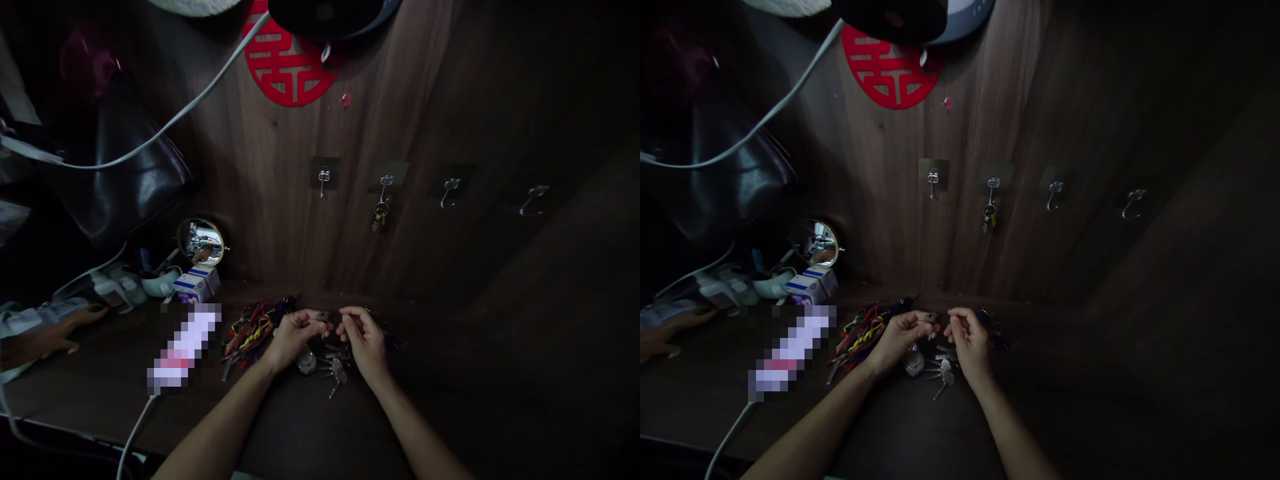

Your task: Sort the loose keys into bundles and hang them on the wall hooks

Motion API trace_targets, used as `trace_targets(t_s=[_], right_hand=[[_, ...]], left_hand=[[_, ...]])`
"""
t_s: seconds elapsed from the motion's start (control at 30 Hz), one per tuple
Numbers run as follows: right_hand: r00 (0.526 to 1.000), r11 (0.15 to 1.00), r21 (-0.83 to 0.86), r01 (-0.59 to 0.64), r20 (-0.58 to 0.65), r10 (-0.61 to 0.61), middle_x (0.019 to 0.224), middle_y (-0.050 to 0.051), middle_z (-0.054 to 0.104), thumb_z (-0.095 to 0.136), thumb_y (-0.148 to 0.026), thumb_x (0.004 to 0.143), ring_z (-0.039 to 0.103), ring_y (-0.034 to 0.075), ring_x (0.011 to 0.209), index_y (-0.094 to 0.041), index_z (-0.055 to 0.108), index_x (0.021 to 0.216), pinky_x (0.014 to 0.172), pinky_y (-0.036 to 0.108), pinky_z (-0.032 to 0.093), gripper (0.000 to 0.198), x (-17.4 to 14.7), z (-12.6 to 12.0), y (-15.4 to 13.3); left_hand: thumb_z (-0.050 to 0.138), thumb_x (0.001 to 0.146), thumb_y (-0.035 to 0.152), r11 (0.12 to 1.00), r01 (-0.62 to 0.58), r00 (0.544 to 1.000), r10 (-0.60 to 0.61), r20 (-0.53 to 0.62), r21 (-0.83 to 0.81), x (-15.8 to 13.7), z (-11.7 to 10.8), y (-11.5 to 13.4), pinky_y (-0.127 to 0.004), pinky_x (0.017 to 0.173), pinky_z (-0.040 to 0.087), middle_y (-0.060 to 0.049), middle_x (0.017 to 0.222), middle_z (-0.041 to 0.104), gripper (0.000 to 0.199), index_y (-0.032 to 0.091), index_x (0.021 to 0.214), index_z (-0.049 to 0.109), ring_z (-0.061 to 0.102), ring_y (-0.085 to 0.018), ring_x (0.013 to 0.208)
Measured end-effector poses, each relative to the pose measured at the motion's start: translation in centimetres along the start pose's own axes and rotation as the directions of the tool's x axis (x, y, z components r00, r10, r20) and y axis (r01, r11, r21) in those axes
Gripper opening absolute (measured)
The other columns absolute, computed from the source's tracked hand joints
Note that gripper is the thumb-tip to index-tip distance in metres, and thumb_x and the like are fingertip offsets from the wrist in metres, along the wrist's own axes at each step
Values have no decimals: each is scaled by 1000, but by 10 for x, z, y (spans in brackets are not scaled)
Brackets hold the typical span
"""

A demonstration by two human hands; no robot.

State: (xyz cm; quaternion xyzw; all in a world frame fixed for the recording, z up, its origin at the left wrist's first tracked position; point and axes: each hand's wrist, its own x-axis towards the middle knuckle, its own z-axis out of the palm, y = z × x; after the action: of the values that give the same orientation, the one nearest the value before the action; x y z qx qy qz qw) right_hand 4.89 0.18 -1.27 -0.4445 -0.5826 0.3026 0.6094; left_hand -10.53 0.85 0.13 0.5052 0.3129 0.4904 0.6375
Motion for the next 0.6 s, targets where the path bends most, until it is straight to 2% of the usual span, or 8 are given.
trace_targets(t_s=[0.3, 0.43, 0.6], right_hand=[[995, 996, 35, -76, 65, 74, 58, -1, 60, 53, -39, 82, 50, 10, 47, -19, 56, 88, 45, 21, 42, 21, 0, -2, -5], [995, 995, 61, -81, 59, 77, 59, -1, 60, 53, -39, 81, 51, 10, 46, -19, 56, 87, 46, 22, 42, 20, 0, -2, -5], [996, 993, 85, -78, 39, 75, 57, -2, 60, 54, -38, 81, 51, 10, 46, -20, 56, 87, 46, 22, 42, 19, 0, -2, -5]], left_hand=[[73, 68, 30, 962, 103, 995, -104, 10, -254, 2, -3, -3, -23, 72, 46, -3, 70, 68, 26, 10, 83, 65, 62, -11, 65], [72, 69, 21, 916, 170, 983, -185, -7, -364, 2, -5, -1, -27, 76, 49, -6, 78, 69, 25, 11, 90, 63, 65, -13, 68], [64, 76, 13, 881, 248, 968, -240, 72, -404, 0, -7, 4, -28, 77, 50, -11, 93, 69, 29, 11, 104, 59, 67, -17, 81]])
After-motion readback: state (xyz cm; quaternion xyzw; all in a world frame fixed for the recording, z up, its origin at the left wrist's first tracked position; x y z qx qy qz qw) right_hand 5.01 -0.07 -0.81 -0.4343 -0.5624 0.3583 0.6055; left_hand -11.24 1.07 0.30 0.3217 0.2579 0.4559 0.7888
